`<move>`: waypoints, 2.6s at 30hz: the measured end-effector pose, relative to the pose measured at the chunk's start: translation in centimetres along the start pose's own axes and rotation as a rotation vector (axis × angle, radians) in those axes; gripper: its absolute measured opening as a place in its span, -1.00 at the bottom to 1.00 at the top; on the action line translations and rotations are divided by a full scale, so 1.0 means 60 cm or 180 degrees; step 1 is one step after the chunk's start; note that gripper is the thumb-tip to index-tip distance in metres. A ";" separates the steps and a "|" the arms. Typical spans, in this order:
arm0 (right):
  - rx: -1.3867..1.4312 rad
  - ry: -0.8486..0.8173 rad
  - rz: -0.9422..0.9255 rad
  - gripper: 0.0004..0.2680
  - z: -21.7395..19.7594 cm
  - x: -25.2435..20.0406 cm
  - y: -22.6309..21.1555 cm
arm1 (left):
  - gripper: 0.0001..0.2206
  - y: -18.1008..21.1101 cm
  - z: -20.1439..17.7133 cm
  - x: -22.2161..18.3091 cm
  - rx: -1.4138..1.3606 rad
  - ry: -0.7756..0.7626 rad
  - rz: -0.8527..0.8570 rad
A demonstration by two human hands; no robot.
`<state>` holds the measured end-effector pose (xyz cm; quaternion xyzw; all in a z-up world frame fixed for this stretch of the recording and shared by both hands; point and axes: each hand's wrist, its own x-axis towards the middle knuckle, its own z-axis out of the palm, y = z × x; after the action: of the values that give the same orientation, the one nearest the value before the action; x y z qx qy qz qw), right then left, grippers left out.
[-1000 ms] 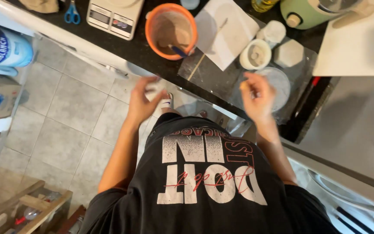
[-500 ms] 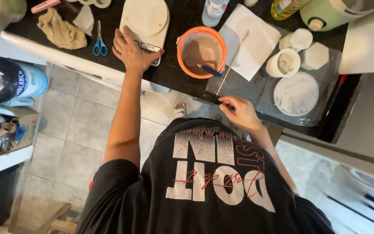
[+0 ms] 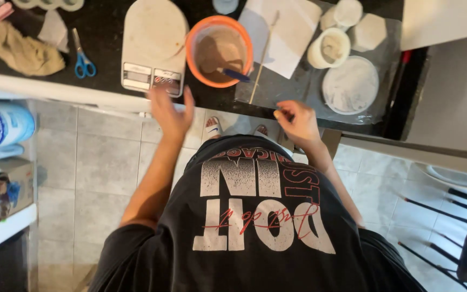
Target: Measuring and mixing powder with water in a small bucket on a digital scale
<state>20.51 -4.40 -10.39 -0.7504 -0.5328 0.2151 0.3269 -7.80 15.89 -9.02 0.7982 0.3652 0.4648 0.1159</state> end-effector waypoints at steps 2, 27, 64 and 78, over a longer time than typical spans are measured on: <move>0.0077 0.0517 0.0239 -0.80 -0.023 -0.002 0.024 | -0.89 0.053 0.037 -0.039 -0.0885 -0.0781 0.0021; 0.0898 0.0173 -0.0370 -0.56 -0.125 0.044 0.145 | -0.35 0.297 0.316 -0.051 -0.2133 -0.1494 -0.0573; 0.0550 0.0838 -0.0545 -0.45 -0.040 0.020 0.130 | -0.26 0.264 0.328 -0.092 -0.2405 -0.1083 -0.0504; 0.0781 0.0787 -0.0457 -0.47 -0.015 0.037 0.163 | -0.16 0.238 0.355 -0.088 -0.2316 -0.1150 -0.0645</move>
<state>28.33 -4.69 -16.73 -0.6856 -0.5104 0.1607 0.4935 14.99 5.48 -16.51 0.7340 0.2276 0.4023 0.4977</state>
